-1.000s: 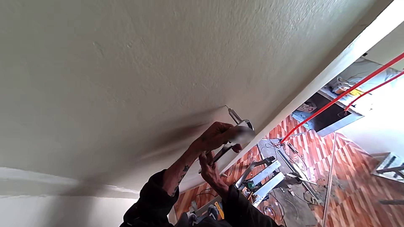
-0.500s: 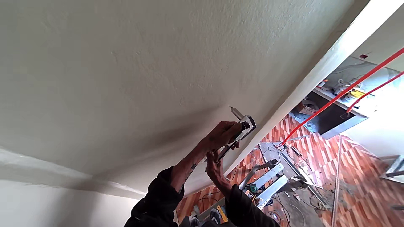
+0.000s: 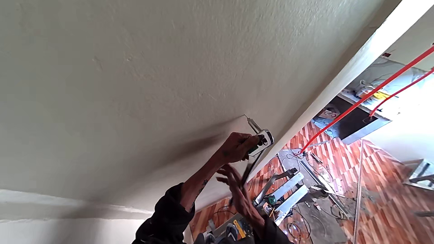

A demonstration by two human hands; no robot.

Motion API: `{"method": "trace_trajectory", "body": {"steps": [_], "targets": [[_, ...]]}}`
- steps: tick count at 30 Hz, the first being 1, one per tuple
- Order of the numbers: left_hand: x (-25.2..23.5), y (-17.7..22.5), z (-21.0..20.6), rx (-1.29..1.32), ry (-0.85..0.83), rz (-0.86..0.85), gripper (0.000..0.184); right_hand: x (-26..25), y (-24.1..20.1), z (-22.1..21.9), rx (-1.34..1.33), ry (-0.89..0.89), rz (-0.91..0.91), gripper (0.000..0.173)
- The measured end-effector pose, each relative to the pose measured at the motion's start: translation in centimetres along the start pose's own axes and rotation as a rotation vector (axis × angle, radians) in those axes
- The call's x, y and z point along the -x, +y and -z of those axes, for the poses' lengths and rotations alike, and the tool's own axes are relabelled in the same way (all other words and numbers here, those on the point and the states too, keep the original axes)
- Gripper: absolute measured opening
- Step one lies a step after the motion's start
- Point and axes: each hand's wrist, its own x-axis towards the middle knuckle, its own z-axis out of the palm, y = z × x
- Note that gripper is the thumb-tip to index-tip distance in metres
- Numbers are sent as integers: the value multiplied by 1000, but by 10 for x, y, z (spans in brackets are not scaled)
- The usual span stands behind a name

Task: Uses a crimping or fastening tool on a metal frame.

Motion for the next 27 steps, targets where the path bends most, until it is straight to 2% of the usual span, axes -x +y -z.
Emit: {"method": "trace_trajectory", "body": {"steps": [4,8,14,15,16,19,21,23,25,27], "targets": [[1,7,-5,79,10,51,32,26,-37,25,-104,-96,-125,65],[0,7,-1,77,-7,78,33,38,-53,37,-249,-131,-226,63],[-3,-1,-9,118,65,-23,33,10,-10,23,-282,-152,-61,85],[-3,-3,-10,119,76,-44,33,2,-2,17,-287,-148,-28,83],[-4,-5,-10,108,88,-64,34,-7,3,9,-261,-114,-8,74],[-3,-7,-13,62,139,-75,36,-25,7,-15,-123,110,13,22],[-4,-7,-15,63,154,-59,36,-32,8,-19,-68,202,21,6],[-4,-7,-17,50,155,-49,35,-34,9,-19,-54,266,8,8],[-5,-8,-15,30,153,-61,34,-29,6,-16,-10,240,2,8],[-4,-4,-10,23,123,-38,34,-12,-2,-3,-17,112,3,37]]}}
